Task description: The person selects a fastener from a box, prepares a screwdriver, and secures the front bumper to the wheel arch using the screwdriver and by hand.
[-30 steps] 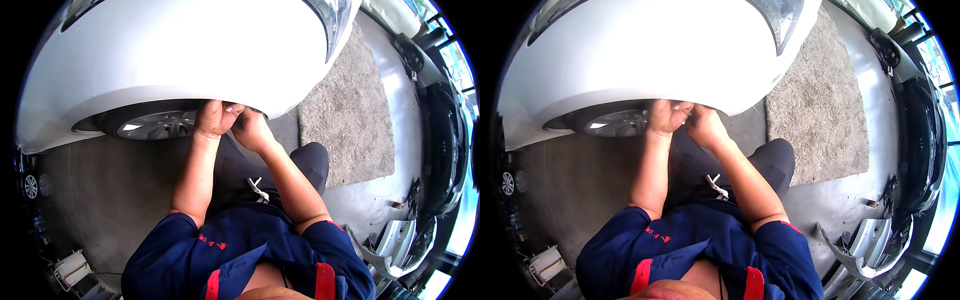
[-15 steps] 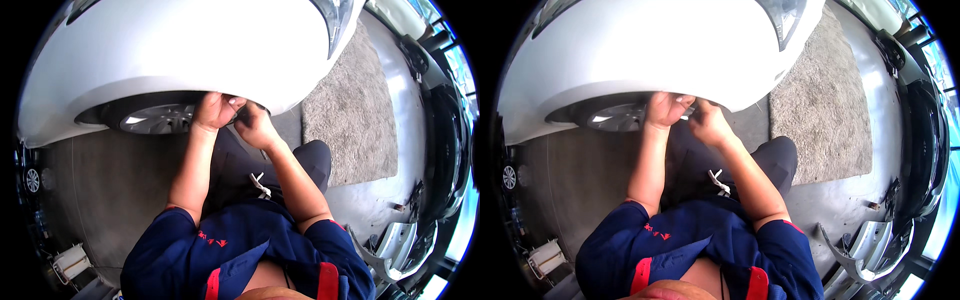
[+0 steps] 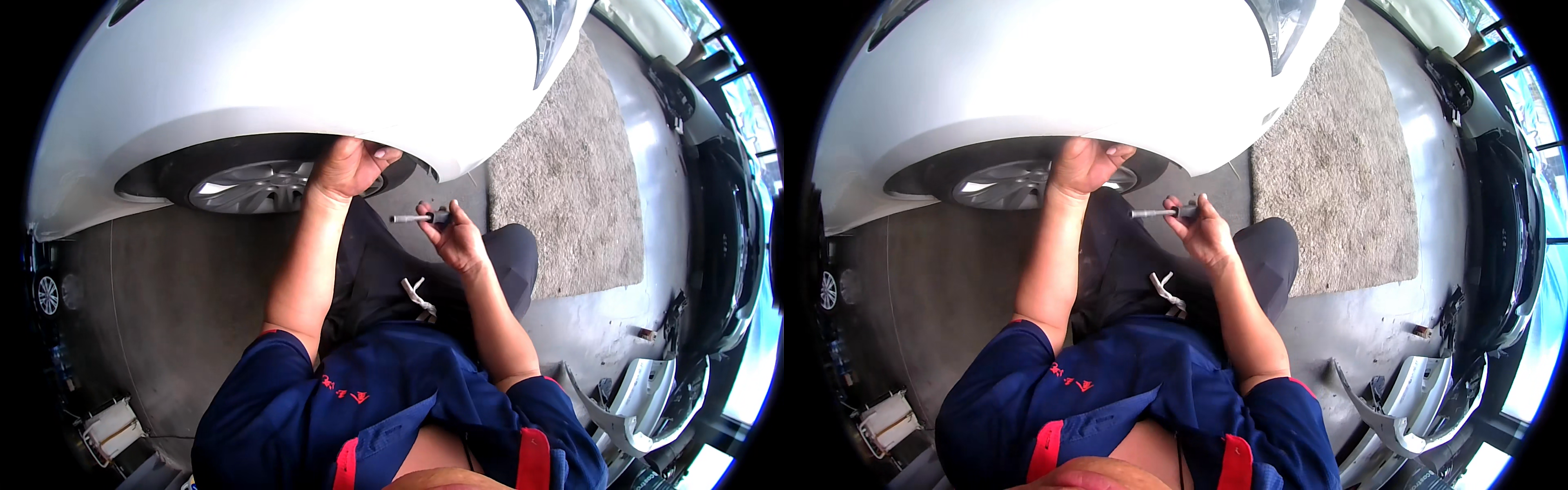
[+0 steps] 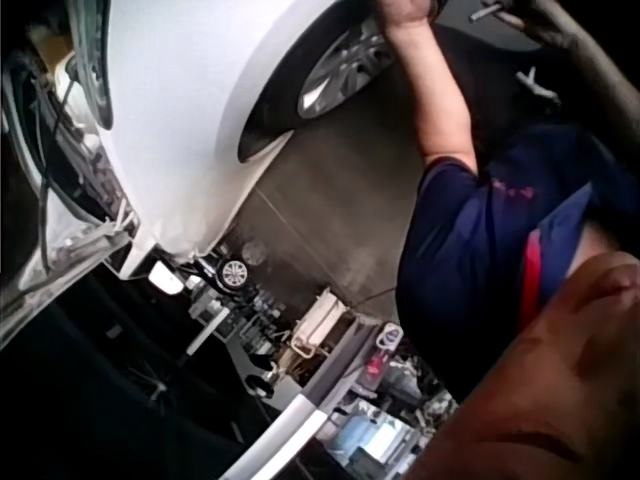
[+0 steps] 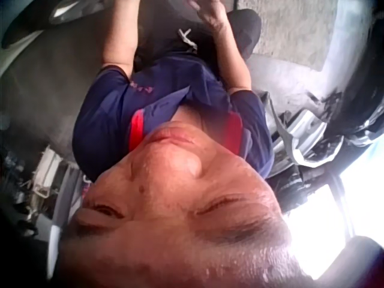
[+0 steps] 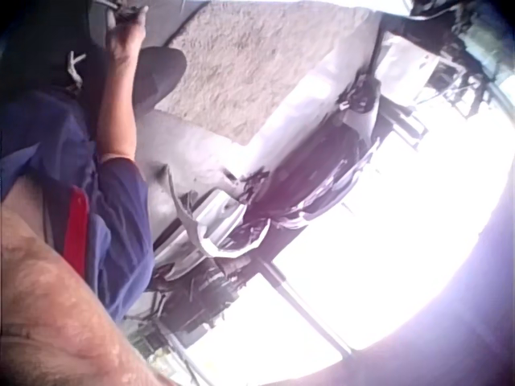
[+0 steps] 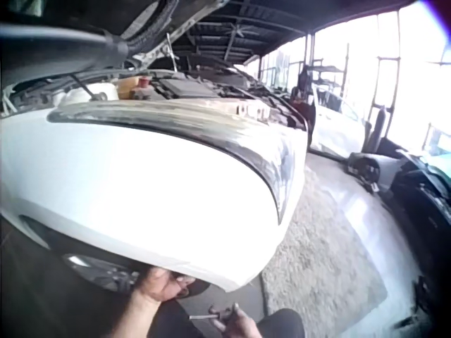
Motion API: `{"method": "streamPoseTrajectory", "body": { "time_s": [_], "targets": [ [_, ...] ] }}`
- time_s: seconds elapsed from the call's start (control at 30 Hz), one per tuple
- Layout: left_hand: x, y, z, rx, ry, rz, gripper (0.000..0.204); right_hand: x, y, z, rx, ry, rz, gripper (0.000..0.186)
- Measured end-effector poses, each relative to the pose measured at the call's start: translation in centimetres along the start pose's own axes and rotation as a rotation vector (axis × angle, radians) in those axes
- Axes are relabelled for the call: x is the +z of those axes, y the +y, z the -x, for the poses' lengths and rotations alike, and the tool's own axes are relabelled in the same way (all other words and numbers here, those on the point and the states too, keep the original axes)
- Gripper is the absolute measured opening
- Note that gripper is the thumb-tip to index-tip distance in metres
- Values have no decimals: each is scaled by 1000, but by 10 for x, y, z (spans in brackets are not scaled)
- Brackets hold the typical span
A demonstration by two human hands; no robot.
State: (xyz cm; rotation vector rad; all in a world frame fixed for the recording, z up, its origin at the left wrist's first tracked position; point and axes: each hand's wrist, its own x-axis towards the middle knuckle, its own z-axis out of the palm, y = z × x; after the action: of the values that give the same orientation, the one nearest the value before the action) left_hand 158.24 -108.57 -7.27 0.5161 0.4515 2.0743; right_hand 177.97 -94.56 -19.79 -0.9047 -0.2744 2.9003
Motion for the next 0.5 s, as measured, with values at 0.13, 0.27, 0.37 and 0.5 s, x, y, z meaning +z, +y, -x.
{"method": "streamPoseTrajectory", "body": {
  "time_s": [0.13, 0.27, 0.37, 0.5],
  "targets": [
    [4, -4, -3, 31, 38, -27, 18, -5, 10, -23, 118, -175, -112, 44],
    [-3, -3, 1, 45, 28, -54, 21, 19, 14, -32, 129, -166, -309, 41],
    [-10, -3, 4, 69, 6, -50, 26, 29, 19, -33, 66, -203, -325, 43],
    [-12, -9, 0, 121, 137, -88, 38, 14, 17, -40, 49, -166, -372, 41]
  ]
}}
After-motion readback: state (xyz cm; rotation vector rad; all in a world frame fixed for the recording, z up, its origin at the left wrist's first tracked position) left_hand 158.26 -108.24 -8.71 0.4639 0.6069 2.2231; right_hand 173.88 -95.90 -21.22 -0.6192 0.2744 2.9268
